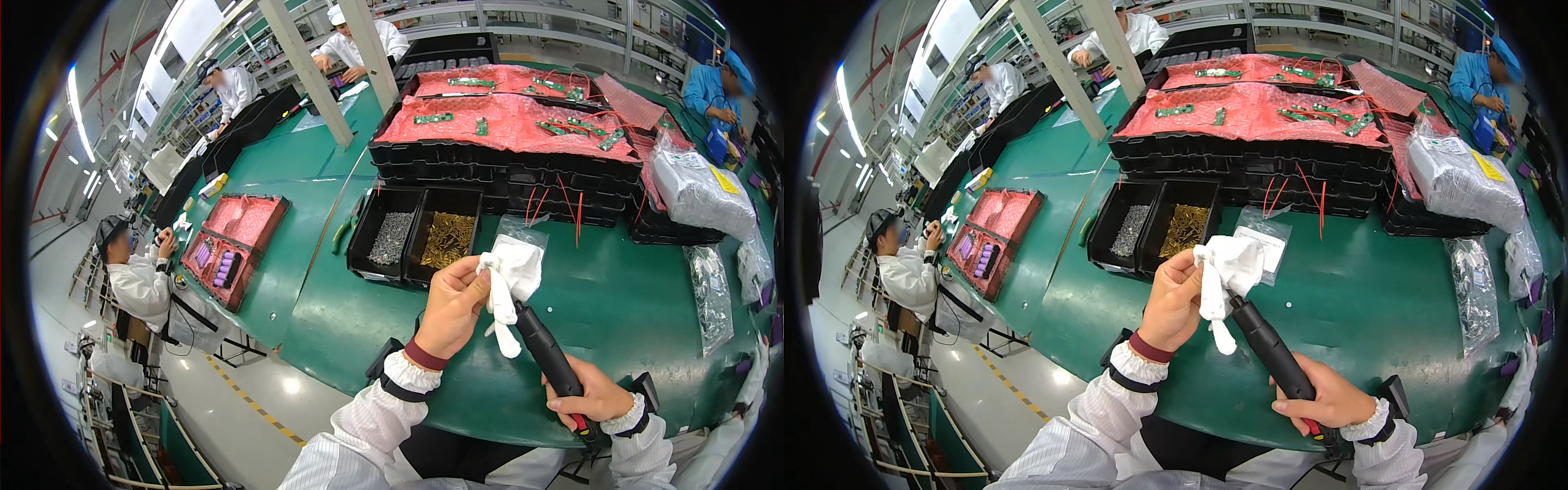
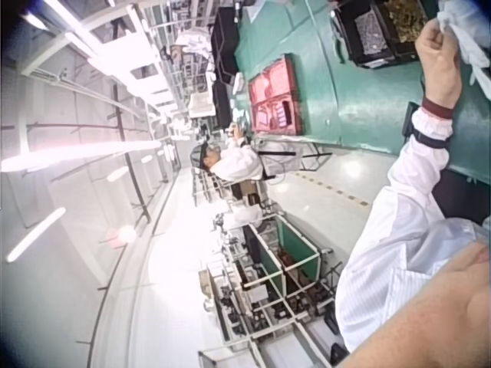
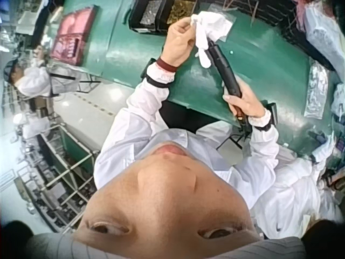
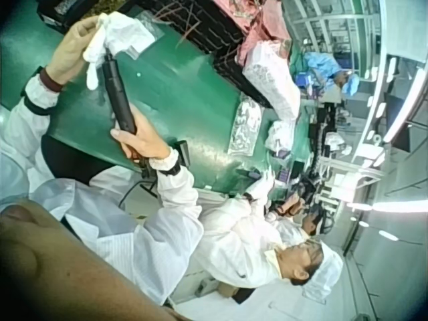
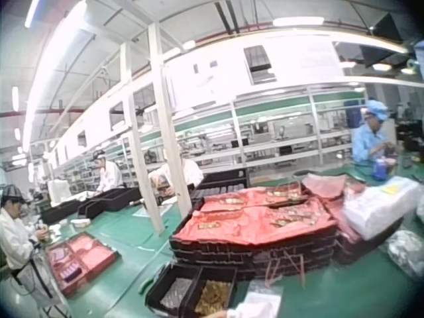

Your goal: The recorder uses an electric screwdriver to assemble components onto a circuit board and cleans the board/tool with a white cloth.

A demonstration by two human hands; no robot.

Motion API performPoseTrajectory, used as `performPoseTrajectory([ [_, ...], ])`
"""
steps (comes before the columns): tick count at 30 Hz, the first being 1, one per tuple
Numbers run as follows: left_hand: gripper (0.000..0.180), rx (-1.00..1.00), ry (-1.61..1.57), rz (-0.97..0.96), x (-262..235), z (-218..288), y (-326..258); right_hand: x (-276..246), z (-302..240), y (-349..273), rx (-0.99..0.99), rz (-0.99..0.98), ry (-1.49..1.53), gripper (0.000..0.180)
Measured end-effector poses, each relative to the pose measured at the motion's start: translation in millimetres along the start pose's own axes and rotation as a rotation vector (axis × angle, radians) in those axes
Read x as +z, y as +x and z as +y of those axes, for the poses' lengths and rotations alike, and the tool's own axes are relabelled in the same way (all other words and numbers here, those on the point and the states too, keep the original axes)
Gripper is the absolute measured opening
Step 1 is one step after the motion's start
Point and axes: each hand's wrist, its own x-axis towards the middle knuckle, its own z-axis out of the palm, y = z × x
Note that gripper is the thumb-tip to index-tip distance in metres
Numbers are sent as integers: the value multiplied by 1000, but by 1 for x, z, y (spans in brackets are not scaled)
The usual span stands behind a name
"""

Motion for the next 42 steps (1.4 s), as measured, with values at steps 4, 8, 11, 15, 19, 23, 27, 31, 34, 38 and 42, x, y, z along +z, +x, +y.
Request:
performPoseTrajectory([
  [4,24,-30,17,-1,-1,0,0,0,2,1,2,12,-12,39],
  [8,23,-51,29,-7,2,-1,1,-1,8,1,-15,23,-56,36],
  [11,21,-51,29,26,5,-1,0,-2,8,2,-9,10,-53,35],
  [15,19,-21,12,16,2,-3,-1,-3,4,2,14,3,34,34],
  [19,21,10,-65,13,5,-4,-1,-11,11,-3,24,-203,479,35],
  [23,25,5,-41,-3,2,-4,0,-4,4,-2,9,-97,220,37],
  [27,25,-3,13,35,2,-1,0,7,5,3,-36,52,-79,38],
  [31,25,13,-16,8,-3,-1,1,2,3,2,13,30,26,38],
  [34,22,19,-24,18,5,-1,2,-6,5,-2,30,-121,317,37],
  [38,20,11,21,57,4,-1,1,5,-4,-4,16,-49,218,38],
  [42,25,6,6,46,0,-1,0,17,-1,2,-7,141,-271,41],
])
